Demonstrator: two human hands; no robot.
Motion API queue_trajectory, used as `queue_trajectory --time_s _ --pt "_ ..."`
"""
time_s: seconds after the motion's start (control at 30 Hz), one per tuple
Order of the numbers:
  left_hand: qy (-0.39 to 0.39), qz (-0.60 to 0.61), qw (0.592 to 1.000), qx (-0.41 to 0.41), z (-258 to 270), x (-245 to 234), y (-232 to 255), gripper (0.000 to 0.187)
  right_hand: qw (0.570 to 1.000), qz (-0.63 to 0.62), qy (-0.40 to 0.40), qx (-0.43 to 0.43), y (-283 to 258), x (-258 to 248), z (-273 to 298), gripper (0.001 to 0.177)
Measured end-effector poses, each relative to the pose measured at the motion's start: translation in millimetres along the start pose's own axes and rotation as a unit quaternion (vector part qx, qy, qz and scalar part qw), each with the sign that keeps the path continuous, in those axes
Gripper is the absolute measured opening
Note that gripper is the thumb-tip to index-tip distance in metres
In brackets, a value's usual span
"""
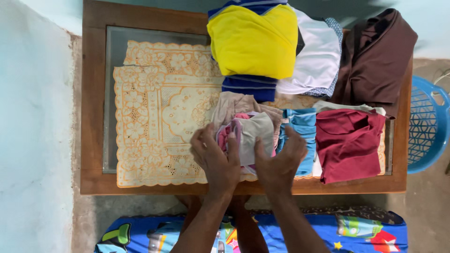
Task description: The person folds several garments on a table, including a white top, a polka-dotted shirt, and a brown top. Each item is unfolded, smoothed, folded into a compact rectangle, and stacked on the table.
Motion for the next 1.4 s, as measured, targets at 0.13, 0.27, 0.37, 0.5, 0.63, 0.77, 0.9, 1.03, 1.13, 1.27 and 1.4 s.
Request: queue_trajectory --time_s 0.13,0.27,0.37,0.5,0.63,0.77,0.9,1.03,1.13,1.27,1.4 --pt "-0.098 0.130 0.987 0.007 3.2 16.2 -1.9 0.054 0.926 -0.088 -0.201 0.307 16.9 21.4 16.0 0.057" --pt "-0.119 0.147 0.982 -0.011 -8.0 13.4 -12.8 0.052 0.981 -0.039 -0.161 0.101 -28.8 1.2 -3.0 0.034" --pt "-0.170 0.326 0.924 -0.110 -15.7 2.0 -27.3 0.055 0.936 -0.286 -0.173 0.107 -55.6 1.4 1.2 0.033" --pt "-0.201 0.484 0.817 -0.241 -27.5 -51.4 -62.4 0.047 0.820 -0.470 -0.252 0.207 -101.2 48.9 17.4 0.034" --pt "-0.156 0.282 0.930 -0.178 -59.5 -91.9 -93.2 0.044 0.850 -0.406 -0.255 0.216 -118.7 97.6 20.1 0.035" --pt "-0.113 -0.064 0.986 -0.100 -69.5 -88.3 -96.5 0.062 0.952 -0.228 -0.185 0.080 -97.6 83.1 18.9 0.048" --pt "0.011 -0.119 0.993 0.013 -44.4 -79.9 -60.4 0.078 0.998 0.039 0.008 0.037 -59.3 21.9 14.3 0.061" --pt "-0.150 0.000 0.979 0.135 -23.6 -31.5 -19.7 0.070 0.969 0.090 -0.116 0.201 -25.3 32.5 3.1 0.077" --pt "-0.182 0.029 0.973 0.137 -17.3 -14.4 -10.6 0.066 0.936 0.171 -0.224 0.209 -25.8 43.5 3.4 0.048" --pt "-0.177 0.148 0.969 0.086 -26.9 -25.4 -13.7 0.067 0.969 -0.045 -0.193 0.147 -52.9 25.3 -8.4 0.035" --pt "-0.202 0.242 0.949 -0.003 -41.6 -48.3 -39.7 0.073 0.903 -0.287 -0.266 0.176 -76.7 25.9 -9.6 0.037"
Point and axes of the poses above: each hand's wrist, its own z-axis away from the middle knuckle, its own x-axis out of the palm, y = z × x, the point moved 7 cm from there along -z, towards the middle knuckle, and after that the axes turned 7 degrees about -y, right-handed, at the moved point
